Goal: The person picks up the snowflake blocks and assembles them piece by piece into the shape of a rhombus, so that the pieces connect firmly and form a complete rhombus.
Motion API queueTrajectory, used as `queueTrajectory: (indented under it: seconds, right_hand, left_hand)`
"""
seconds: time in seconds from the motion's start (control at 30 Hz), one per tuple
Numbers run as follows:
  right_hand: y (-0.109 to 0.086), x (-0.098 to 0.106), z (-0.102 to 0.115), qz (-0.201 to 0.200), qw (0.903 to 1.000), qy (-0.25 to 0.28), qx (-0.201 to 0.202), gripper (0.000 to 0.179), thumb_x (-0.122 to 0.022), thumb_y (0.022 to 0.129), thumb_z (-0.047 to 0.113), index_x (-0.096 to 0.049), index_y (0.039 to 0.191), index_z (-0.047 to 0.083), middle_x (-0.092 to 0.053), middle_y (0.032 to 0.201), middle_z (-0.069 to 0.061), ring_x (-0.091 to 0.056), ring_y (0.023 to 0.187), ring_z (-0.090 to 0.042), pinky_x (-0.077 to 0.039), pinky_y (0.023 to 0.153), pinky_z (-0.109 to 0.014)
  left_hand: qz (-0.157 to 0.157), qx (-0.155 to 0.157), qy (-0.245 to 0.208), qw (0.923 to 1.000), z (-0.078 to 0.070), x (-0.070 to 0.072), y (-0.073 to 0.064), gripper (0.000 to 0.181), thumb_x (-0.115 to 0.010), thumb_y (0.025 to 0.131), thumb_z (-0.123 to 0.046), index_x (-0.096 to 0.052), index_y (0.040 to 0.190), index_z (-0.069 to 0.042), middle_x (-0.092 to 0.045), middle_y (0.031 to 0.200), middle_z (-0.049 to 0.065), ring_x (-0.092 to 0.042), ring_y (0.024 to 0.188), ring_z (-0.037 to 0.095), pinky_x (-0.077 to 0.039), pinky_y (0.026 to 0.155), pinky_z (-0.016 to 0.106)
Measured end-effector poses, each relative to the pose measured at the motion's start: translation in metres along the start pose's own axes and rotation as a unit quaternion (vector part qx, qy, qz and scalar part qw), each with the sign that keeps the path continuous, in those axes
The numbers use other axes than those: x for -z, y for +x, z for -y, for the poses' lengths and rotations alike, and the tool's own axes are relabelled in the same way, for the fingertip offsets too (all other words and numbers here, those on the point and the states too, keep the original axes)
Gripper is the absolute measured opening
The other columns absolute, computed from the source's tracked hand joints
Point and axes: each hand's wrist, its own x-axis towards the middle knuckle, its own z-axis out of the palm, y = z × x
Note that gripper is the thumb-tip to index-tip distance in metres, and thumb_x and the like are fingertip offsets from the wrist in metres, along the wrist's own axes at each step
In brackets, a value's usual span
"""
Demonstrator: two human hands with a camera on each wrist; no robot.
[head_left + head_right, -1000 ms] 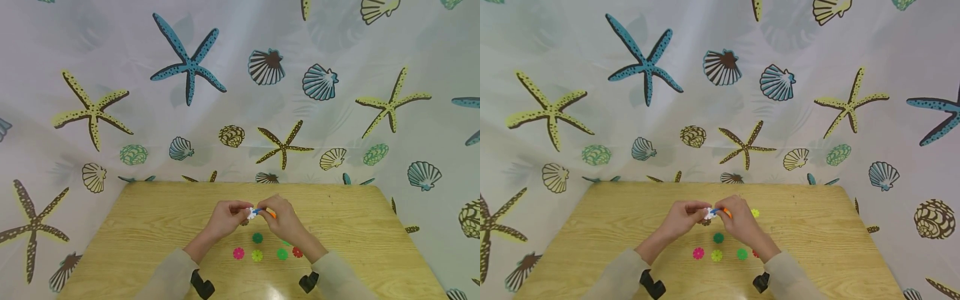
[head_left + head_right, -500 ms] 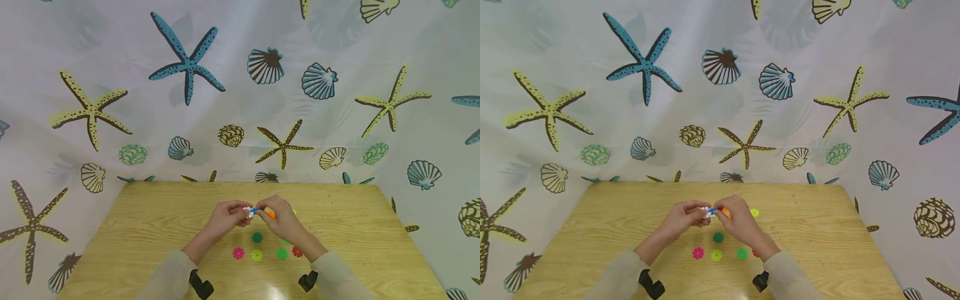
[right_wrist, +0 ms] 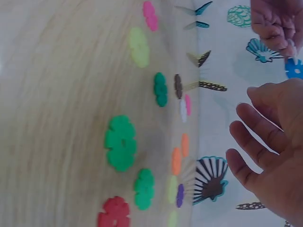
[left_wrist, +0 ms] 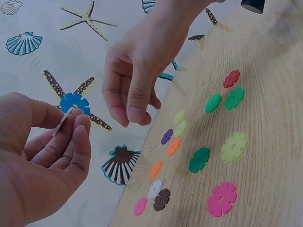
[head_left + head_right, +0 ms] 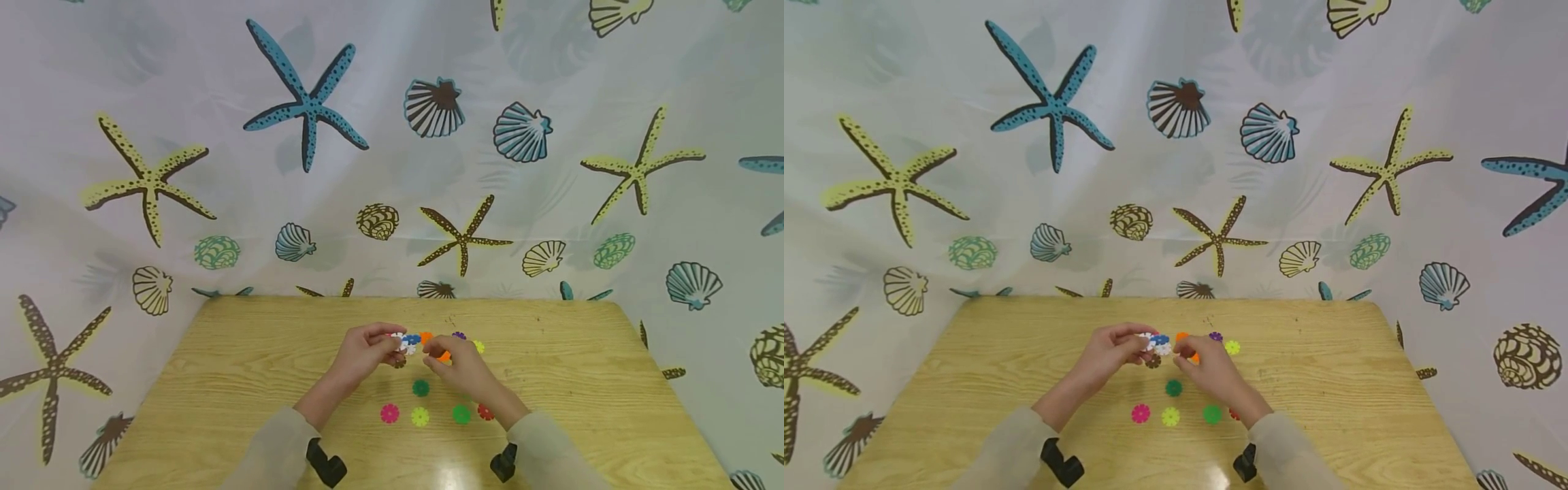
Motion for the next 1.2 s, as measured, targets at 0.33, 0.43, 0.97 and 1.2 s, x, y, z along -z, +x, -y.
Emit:
queueTrajectory:
  seconds: [0.33, 0.43, 0.97, 1.2]
  right_hand:
    - [-0.005, -0.023, -0.02, 0.079, 0.9958, -0.013, -0.044, 0.023, -0.073, 0.099, 0.011, -0.073, 0.118, -0.002, -0.073, 0.106, -0.011, -0.063, 0.095, -0.02, -0.057, 0.085, -0.039]
    - [-0.007, -0.027, -0.024, 0.094, 0.9939, -0.026, -0.051, 0.026, -0.074, 0.099, 0.014, -0.073, 0.119, -0.001, -0.072, 0.107, -0.008, -0.061, 0.094, -0.018, -0.056, 0.084, -0.037]
    - [-0.006, -0.036, -0.033, 0.11, 0.991, -0.073, -0.022, 0.027, -0.081, 0.093, 0.021, -0.078, 0.114, 0.004, -0.072, 0.102, -0.006, -0.059, 0.093, -0.016, -0.053, 0.082, -0.032]
    - [-0.006, -0.036, -0.031, 0.106, 0.9912, -0.077, -0.02, 0.021, -0.082, 0.093, 0.02, -0.08, 0.109, 0.007, -0.066, 0.097, -0.004, -0.051, 0.086, -0.014, -0.043, 0.073, -0.025]
  left_hand:
    - [-0.005, 0.005, 0.009, 0.9999, -0.001, 0.001, 0.0, 0.03, -0.062, 0.104, -0.008, -0.07, 0.131, 0.001, -0.079, 0.094, 0.016, -0.076, 0.081, 0.017, -0.065, 0.082, 0.038]
    - [-0.005, 0.0, 0.012, 0.9999, -0.001, 0.002, 0.0, 0.031, -0.062, 0.104, -0.008, -0.069, 0.132, 0.003, -0.08, 0.093, 0.013, -0.077, 0.084, 0.02, -0.064, 0.082, 0.036]
    - [0.0, -0.006, 0.009, 0.9999, 0.002, 0.006, 0.001, 0.033, -0.061, 0.105, -0.008, -0.066, 0.134, 0.006, -0.079, 0.09, 0.007, -0.074, 0.08, 0.013, -0.062, 0.076, 0.027]
    - [-0.003, -0.001, 0.004, 1.0, 0.002, 0.008, 0.002, 0.031, -0.062, 0.105, -0.008, -0.068, 0.133, 0.002, -0.079, 0.089, 0.005, -0.072, 0.078, 0.009, -0.06, 0.075, 0.022]
